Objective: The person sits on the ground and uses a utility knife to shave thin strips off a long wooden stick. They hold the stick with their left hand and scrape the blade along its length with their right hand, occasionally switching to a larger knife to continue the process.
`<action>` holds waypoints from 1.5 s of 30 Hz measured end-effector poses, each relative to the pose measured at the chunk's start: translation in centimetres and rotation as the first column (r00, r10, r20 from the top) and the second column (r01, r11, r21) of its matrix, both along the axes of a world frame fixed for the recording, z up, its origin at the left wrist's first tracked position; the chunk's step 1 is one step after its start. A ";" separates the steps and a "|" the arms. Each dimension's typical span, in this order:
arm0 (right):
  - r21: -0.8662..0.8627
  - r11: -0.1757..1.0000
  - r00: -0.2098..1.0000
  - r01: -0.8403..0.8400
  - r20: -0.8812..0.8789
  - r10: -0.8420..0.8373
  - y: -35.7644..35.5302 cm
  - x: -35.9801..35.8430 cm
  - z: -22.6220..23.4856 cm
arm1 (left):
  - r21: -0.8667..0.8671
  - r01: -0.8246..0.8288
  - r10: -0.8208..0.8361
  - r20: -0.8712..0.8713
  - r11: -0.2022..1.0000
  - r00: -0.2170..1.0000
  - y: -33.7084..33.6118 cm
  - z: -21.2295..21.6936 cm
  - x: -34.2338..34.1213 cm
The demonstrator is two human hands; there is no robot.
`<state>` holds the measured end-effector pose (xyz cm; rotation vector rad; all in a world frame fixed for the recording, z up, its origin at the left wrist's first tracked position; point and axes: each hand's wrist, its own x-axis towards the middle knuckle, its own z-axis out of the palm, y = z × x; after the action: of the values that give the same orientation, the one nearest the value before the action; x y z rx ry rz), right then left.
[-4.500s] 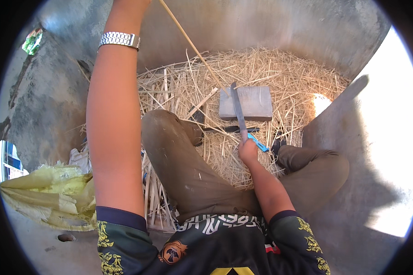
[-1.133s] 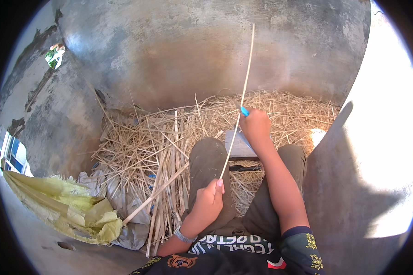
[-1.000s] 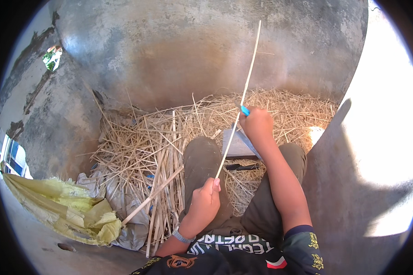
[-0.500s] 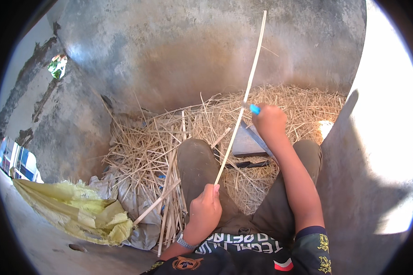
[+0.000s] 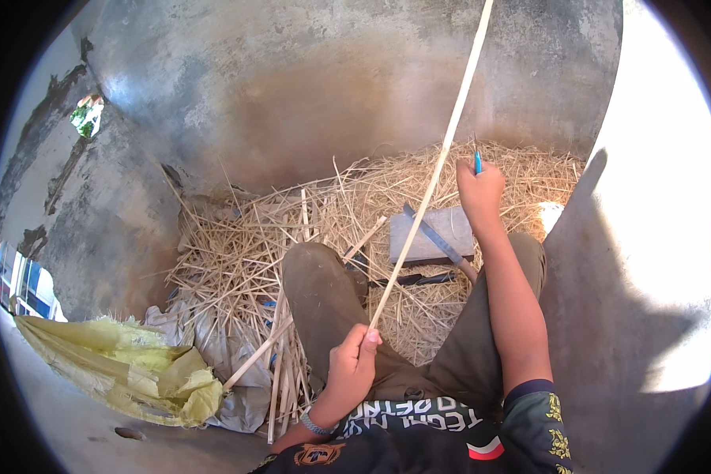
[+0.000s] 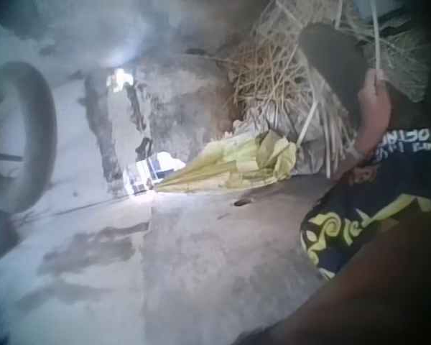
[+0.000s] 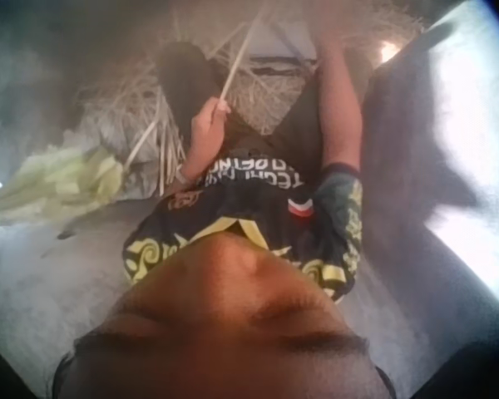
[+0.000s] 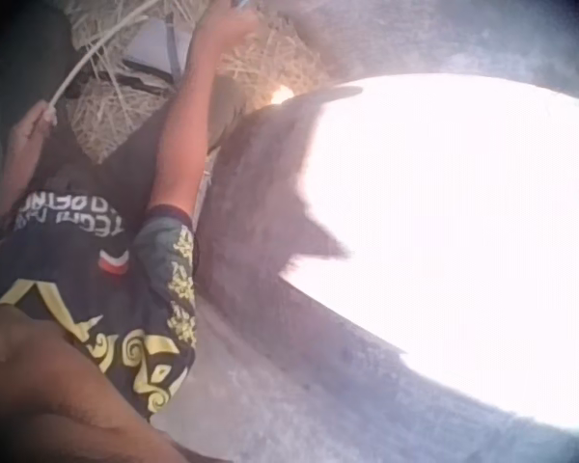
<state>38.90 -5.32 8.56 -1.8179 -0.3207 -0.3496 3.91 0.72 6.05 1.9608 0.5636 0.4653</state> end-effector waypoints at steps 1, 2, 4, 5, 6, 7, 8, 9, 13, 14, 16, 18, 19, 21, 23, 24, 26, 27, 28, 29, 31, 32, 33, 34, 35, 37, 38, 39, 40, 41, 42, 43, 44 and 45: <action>0.053 0.999 0.999 -0.001 0.036 -0.001 0.3 -0.7 0.1 | -0.008 -0.020 0.020 0.003 1.000 1.000 0.1 0.1 0.2; -0.033 0.999 0.987 0.015 0.163 -0.010 1.0 -3.0 1.4 | 0.004 -0.033 0.032 0.053 0.999 0.998 0.5 -0.5 0.1; -0.196 0.980 0.884 0.044 0.464 0.054 1.9 -4.6 0.4 | -0.031 -0.034 0.035 0.042 0.999 0.998 0.7 -0.9 0.5; -0.270 0.960 0.797 0.075 0.595 0.106 2.5 -5.4 -0.1 | -0.049 -0.036 0.038 0.039 0.998 0.999 0.8 -1.0 0.7; -0.334 0.942 0.810 0.027 0.559 0.175 2.9 -6.4 -0.5 | -0.023 -0.059 0.060 0.052 0.998 0.997 1.1 -1.1 1.0; -0.394 0.919 0.819 -0.023 0.519 0.243 3.4 -7.5 -0.8 | 0.003 -0.083 0.083 0.065 0.997 0.994 1.3 -1.2 1.2; -0.449 0.890 0.825 -0.080 0.472 0.312 3.8 -8.4 -1.2 | 0.030 -0.112 0.109 0.076 0.993 0.991 1.5 -1.2 1.3; -0.469 0.879 0.818 -0.089 0.470 0.333 4.1 -8.8 -1.3 | 0.065 -0.136 0.130 0.088 0.989 0.988 1.6 -1.1 1.3; -0.509 0.861 0.755 0.006 0.567 0.330 4.6 -8.9 -1.4 | 0.230 -0.188 0.163 0.125 0.955 0.979 1.3 -0.3 0.9; -0.485 0.873 0.736 0.045 0.607 0.299 4.5 -8.6 -1.2 | 0.273 -0.191 0.161 0.128 0.943 0.979 1.0 -0.4 0.7; -0.451 0.888 0.696 0.093 0.667 0.266 4.7 -8.3 -1.4 | 0.252 -0.172 0.158 0.075 0.952 0.985 1.2 -0.1 0.5; -0.427 0.896 0.654 0.121 0.714 0.252 5.2 -7.8 -1.8 | 0.212 -0.160 0.158 0.028 0.964 0.987 1.3 0.0 0.3; -0.427 0.891 0.662 0.153 0.714 0.228 5.5 -7.6 -1.9 | 0.181 -0.161 0.163 0.004 0.970 0.987 1.3 -0.2 -0.1; -0.426 0.878 0.675 0.218 0.715 0.180 6.1 -7.1 -1.8 | 0.166 -0.158 0.161 -0.003 0.973 0.987 1.1 -0.2 -0.3; -0.394 0.890 0.694 0.227 0.707 0.136 6.2 -5.7 -1.9 | 0.203 -0.152 0.149 0.030 0.967 0.988 0.6 0.0 -0.3; -0.377 0.897 0.703 0.232 0.702 0.114 6.2 -5.1 -1.9 | 0.226 -0.144 0.141 0.029 0.963 0.990 0.5 -0.1 -0.4; -0.375 0.875 0.705 0.306 0.707 0.056 5.9 -4.4 -1.7 | 0.272 -0.130 0.128 0.025 0.954 0.992 0.1 -0.4 -0.7; -0.373 0.863 0.704 0.342 0.710 0.028 5.8 -4.0 -1.6 | 0.272 -0.120 0.126 -0.004 0.955 0.992 0.0 -0.2 -0.9; -0.349 0.862 0.698 0.368 0.716 -0.008 5.7 -3.3 -1.5 | 0.272 -0.111 0.125 -0.032 0.956 0.992 -0.1 0.1 -1.1; -0.327 0.858 0.690 0.397 0.722 -0.043 5.5 -2.4 -1.2 | 0.267 -0.099 0.120 -0.060 0.958 0.991 -0.3 0.2 -1.2; -0.294 0.857 0.677 0.422 0.732 -0.082 5.0 -1.3 -0.9 | 0.294 -0.082 0.094 -0.027 0.952 0.995 -0.3 -0.2 -1.2; -0.283 0.865 0.675 0.415 0.733 -0.085 4.9 -1.2 -1.0 | 0.309 -0.076 0.084 -0.013 0.948 0.996 -0.1 -0.3 -1.4; -0.271 0.872 0.674 0.408 0.733 -0.088 4.8 -1.1 -1.1 | 0.324 -0.069 0.078 -0.014 0.943 0.997 -0.1 -0.3 -1.4; -0.283 0.872 0.679 0.400 0.731 -0.074 4.6 -1.2 -1.2 | 0.340 -0.062 0.071 -0.016 0.938 0.997 0.1 -0.1 -1.4; -0.291 0.873 0.680 0.391 0.730 -0.062 4.5 -1.2 -0.9 | 0.358 -0.057 0.066 -0.013 0.932 0.998 0.2 0.0 -1.4; -0.336 0.870 0.702 0.361 0.712 -0.017 4.0 -1.9 -0.4 | 0.365 -0.070 0.076 -0.001 0.929 0.997 0.5 -0.2 -1.7; -0.372 0.866 0.724 0.335 0.689 0.016 3.7 -2.9 -0.5 | 0.370 -0.077 0.083 0.000 0.926 0.997 0.6 -0.4 -2.0; -0.407 0.860 0.745 0.307 0.665 0.049 3.6 -3.5 -0.6 | 0.384 -0.080 0.081 0.014 0.920 0.997 0.7 -0.6 -2.2; -0.441 0.861 0.724 0.255 0.677 0.133 3.7 -3.4 -0.7 | 0.398 -0.084 0.079 0.029 0.914 0.996 0.8 -0.8 -2.3; -0.479 0.854 0.698 0.204 0.683 0.216 3.6 -3.3 -0.8 | 0.408 -0.084 0.074 0.040 0.909 0.996 0.8 -1.0 -2.5; -0.518 0.841 0.667 0.154 0.683 0.298 3.6 -3.2 -1.0 | 0.394 -0.090 0.088 0.023 0.915 0.996 0.6 -1.0 -2.7; -0.501 0.848 0.671 0.171 0.689 0.272 3.7 -2.9 -1.0 | 0.381 -0.096 0.102 0.006 0.920 0.995 0.2 -0.9 -2.8; -0.479 0.857 0.672 0.191 0.700 0.242 3.8 -2.3 -0.6 | 0.371 -0.104 0.115 -0.006 0.923 0.993 0.1 -0.9 -2.9; -0.457 0.864 0.672 0.211 0.709 0.211 4.0 -1.6 -0.3 | 0.375 -0.107 0.117 -0.005 0.921 0.993 0.2 -1.0 -3.1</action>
<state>37.26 -1.35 8.28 -2.1091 -1.0816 -1.1168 0.81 0.88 5.04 2.3098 0.6430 0.6581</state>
